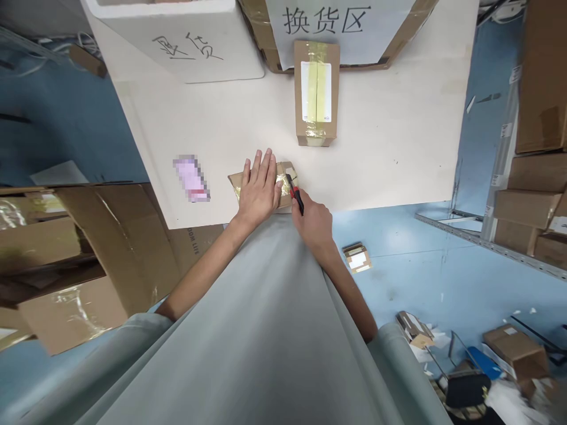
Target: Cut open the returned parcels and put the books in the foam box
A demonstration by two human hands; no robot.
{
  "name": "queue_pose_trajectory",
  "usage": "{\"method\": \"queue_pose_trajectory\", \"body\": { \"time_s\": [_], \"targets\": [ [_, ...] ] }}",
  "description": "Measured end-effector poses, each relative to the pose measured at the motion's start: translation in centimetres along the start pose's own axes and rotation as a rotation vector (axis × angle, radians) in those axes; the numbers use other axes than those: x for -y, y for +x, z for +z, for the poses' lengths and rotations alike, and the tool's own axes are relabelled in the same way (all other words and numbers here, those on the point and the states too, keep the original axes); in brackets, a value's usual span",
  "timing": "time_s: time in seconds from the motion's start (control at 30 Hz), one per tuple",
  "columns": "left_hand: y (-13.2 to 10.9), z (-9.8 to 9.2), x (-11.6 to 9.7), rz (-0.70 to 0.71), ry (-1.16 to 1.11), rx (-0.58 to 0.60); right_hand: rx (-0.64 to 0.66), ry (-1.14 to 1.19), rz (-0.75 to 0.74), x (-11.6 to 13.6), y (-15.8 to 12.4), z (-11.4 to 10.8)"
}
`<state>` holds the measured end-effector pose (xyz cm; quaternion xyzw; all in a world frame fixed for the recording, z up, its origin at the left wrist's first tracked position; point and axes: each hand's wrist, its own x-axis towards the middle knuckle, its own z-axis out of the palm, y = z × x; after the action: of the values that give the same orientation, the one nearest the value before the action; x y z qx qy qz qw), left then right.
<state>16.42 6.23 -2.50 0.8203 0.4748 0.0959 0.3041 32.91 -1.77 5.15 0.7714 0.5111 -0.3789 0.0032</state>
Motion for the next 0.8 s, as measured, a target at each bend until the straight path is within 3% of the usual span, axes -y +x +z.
{"method": "queue_pose_trajectory", "body": {
  "time_s": [0.13, 0.6, 0.8],
  "targets": [
    [0.2, 0.0, 0.2, -0.002, -0.018, -0.004, 0.011, -0.131, 0.05, 0.7, -0.4, -0.2],
    [0.0, 0.6, 0.3, 0.007, -0.147, -0.035, -0.06, -0.024, 0.004, 0.6, -1.2, 0.4],
    [-0.2, 1.2, 0.1, 0.01, -0.169, -0.038, -0.039, -0.11, 0.114, 2.4, -1.7, 0.7]
  ]
}}
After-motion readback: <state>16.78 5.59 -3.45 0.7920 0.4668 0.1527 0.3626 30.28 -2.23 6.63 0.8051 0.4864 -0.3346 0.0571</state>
